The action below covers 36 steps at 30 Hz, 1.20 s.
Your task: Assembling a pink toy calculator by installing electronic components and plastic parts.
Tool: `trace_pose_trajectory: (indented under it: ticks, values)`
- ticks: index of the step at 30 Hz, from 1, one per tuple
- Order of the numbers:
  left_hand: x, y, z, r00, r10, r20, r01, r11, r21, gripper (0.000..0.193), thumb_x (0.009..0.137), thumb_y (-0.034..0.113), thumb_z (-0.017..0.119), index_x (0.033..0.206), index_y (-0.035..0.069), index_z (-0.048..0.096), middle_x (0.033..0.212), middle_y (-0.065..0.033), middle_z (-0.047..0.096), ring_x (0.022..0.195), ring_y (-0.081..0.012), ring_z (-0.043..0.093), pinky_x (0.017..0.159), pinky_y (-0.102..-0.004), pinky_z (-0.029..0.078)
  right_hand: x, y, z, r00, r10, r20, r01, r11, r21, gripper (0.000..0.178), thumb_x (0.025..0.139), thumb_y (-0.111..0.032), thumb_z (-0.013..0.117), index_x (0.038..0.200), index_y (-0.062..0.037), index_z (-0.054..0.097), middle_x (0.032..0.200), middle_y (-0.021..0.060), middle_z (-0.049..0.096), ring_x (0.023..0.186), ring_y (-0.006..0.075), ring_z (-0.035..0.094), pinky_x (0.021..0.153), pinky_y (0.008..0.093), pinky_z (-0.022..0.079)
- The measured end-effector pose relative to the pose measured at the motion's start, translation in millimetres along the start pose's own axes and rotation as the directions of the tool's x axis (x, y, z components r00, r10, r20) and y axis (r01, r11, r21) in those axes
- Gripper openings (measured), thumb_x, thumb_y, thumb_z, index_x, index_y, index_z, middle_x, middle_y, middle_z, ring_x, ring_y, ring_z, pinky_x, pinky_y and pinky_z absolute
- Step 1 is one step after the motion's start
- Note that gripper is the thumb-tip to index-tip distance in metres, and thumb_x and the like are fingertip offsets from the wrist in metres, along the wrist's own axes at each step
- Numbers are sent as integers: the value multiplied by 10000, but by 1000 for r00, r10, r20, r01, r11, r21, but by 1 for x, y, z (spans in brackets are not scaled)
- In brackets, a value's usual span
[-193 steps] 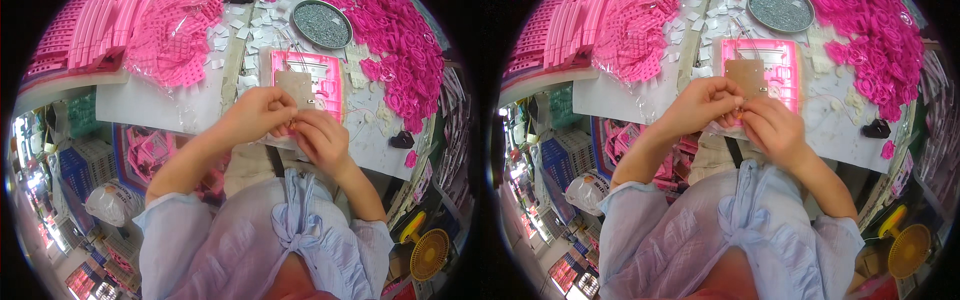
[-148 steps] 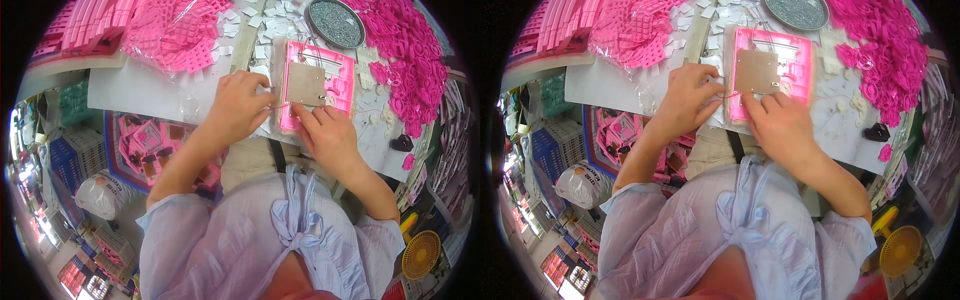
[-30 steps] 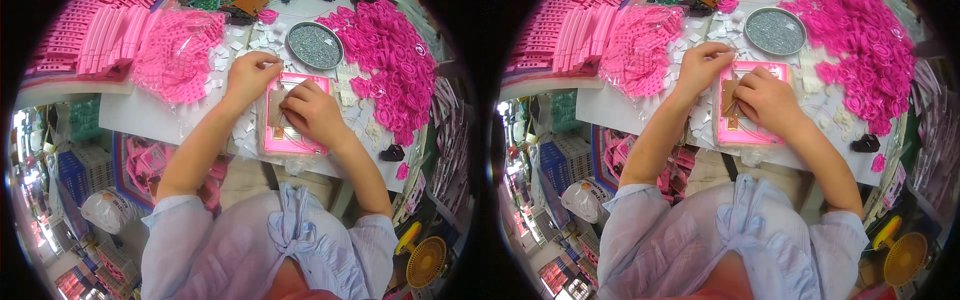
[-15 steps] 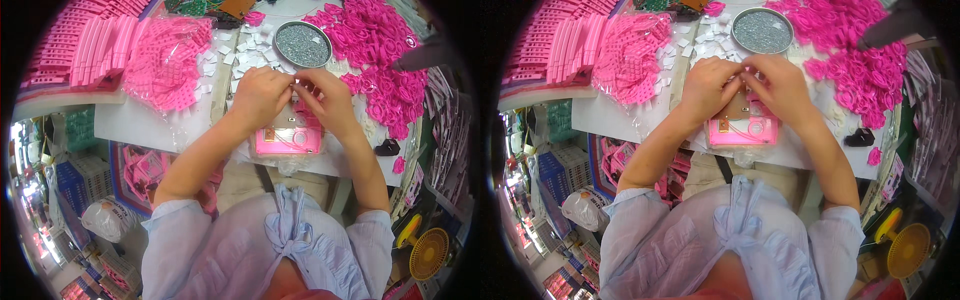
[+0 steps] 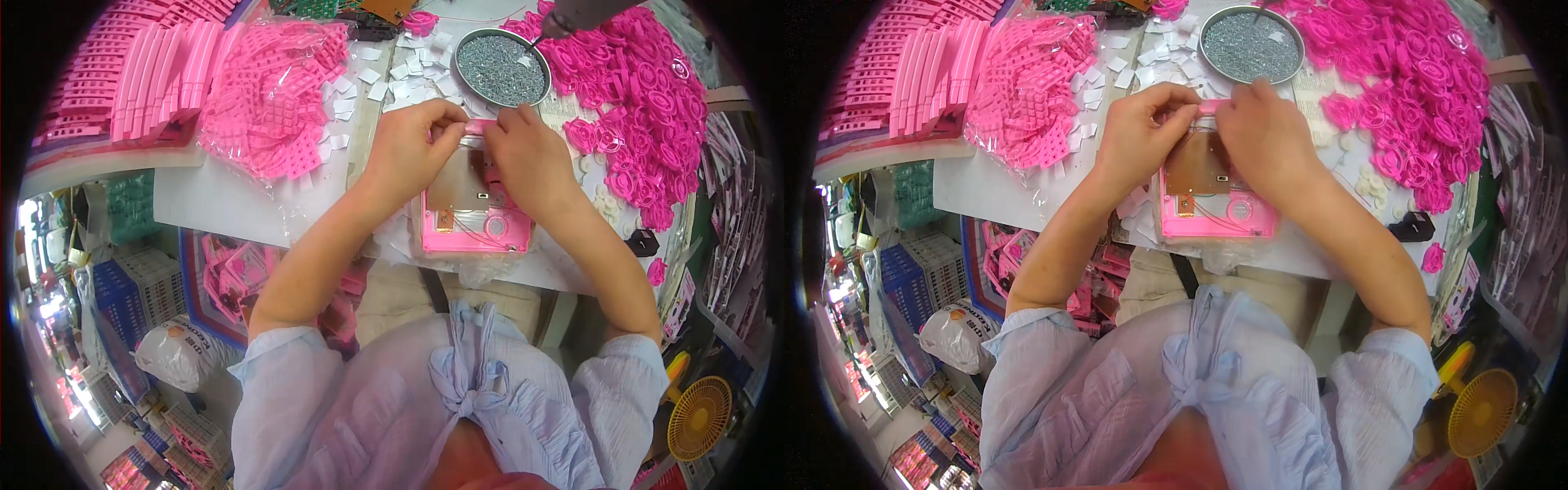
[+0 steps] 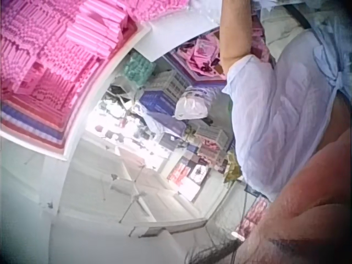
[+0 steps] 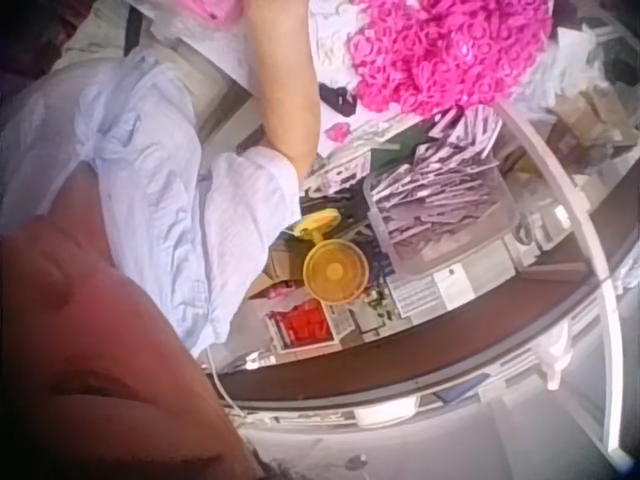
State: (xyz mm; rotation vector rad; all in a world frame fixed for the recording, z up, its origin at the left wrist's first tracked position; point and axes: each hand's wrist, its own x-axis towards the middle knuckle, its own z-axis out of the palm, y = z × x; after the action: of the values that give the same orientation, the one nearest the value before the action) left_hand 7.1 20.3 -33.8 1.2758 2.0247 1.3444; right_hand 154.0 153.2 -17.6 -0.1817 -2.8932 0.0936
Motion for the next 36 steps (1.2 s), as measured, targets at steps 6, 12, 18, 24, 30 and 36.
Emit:
trace_pose_trajectory:
  ticks: [6, 12, 18, 24, 30, 36]
  values:
    - [2, -7, 5, 962, 268, 52, -273, 939, 212, 71, 836, 131, 691, 872, 71, 705, 801, -67, 672, 792, -268, 644, 739, -392, 481, -18, -18, -31, 963, -128, 238, 88, 981, 171, 107, 754, -46, 654, 857, -17, 654, 844, 150, 630, 849, 336, 628, 762, 414, 538]
    - [10, 5, 8, 845, 411, 342, -533, 708, 463, 52, 795, 162, 699, 827, 124, 684, 860, -24, 656, 883, -224, 608, 778, -376, 416, -44, -21, -14, 963, 235, 129, -268, 842, 468, 109, 825, -106, 692, 820, -16, 631, 783, 144, 637, 771, 356, 621, 691, 469, 513]
    - [25, 25, 17, 649, 329, 686, -756, 384, 531, 76, 768, 148, 705, 834, 109, 705, 884, -51, 669, 905, -234, 616, 818, -359, 457, -45, -27, -12, 964, 264, 42, -259, 885, 387, 107, 803, -101, 706, 824, -26, 633, 790, 145, 638, 772, 356, 626, 686, 475, 514]
    - [53, 32, 29, 672, -115, 731, -556, 573, 602, 117, 746, 161, 740, 808, 62, 730, 863, -128, 700, 900, -323, 687, 760, -449, 540, -38, -18, -12, 970, 214, 116, -235, 949, 211, 94, 820, -112, 671, 845, -23, 656, 797, 162, 655, 778, 359, 644, 679, 475, 525]
    - [63, 36, 18, 754, -205, 625, -294, 745, 599, 157, 739, 182, 775, 808, 45, 744, 829, -172, 725, 836, -339, 711, 743, -448, 558, -10, -15, -32, 908, 111, 403, -175, 977, 125, 91, 831, -57, 637, 867, 13, 592, 769, 193, 632, 821, 371, 648, 705, 483, 504]
    - [68, 24, 11, 756, -185, 627, -224, 828, 514, 135, 756, 176, 754, 813, 54, 744, 823, -156, 729, 838, -318, 713, 754, -438, 557, -27, 6, -13, 993, 86, 79, -111, 900, 421, 133, 837, -48, 692, 939, -18, 613, 953, 152, 648, 881, 351, 623, 758, 441, 499]
